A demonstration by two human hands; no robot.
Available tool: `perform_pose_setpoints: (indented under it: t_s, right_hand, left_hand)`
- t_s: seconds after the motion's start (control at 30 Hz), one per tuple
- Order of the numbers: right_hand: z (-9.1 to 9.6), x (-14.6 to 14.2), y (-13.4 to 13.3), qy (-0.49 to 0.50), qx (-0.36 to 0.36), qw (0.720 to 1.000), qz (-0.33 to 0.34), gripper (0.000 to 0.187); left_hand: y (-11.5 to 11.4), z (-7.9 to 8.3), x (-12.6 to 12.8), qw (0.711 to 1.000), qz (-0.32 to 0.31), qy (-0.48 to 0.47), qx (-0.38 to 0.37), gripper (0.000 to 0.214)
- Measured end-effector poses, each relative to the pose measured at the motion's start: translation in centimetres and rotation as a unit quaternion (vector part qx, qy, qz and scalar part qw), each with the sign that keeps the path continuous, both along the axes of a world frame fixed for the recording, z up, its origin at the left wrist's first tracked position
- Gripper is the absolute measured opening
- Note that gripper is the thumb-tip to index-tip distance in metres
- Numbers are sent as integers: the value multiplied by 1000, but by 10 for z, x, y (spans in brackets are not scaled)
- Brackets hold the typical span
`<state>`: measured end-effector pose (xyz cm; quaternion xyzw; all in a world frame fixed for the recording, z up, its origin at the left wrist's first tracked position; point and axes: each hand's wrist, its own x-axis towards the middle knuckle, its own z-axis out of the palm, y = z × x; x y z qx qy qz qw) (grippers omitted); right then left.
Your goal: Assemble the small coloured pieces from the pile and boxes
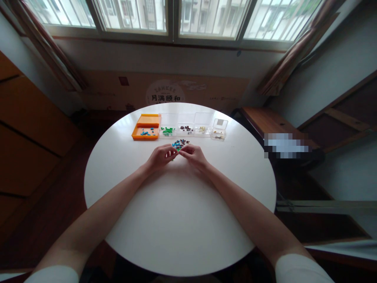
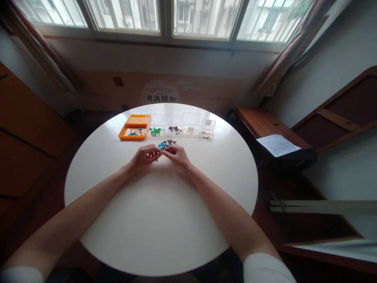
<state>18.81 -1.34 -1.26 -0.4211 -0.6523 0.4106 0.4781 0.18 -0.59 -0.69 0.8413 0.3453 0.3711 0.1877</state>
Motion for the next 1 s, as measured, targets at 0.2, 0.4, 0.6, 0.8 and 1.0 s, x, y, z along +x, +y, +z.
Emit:
perform_pose_setpoints:
  t_s: [0.2, 0.4, 0.6, 0.8, 1.0]
  right_hand:
    - [12, 26, 17, 12, 25, 993, -114, 27]
    - [11, 89, 55, -5, 6, 929, -371, 28]
    - [2, 128, 76, -82, -31, 880, -468, 24]
    - [9, 125, 75, -100, -17, 899, -426, 31]
    - [20, 58, 47, -94, 32, 971, -219, 23]
  left_hand:
    - [2, 0, 0, 1000, -6, -11, -17, 13]
    - [1, 0, 1, 1000, -7, 11, -23, 12]
    - [4, -1, 1, 998, 11, -32, -50, 13]
    - [6, 0, 1, 994, 20, -74, -78, 20]
    - [6, -1, 0, 991, 30, -86, -95, 21]
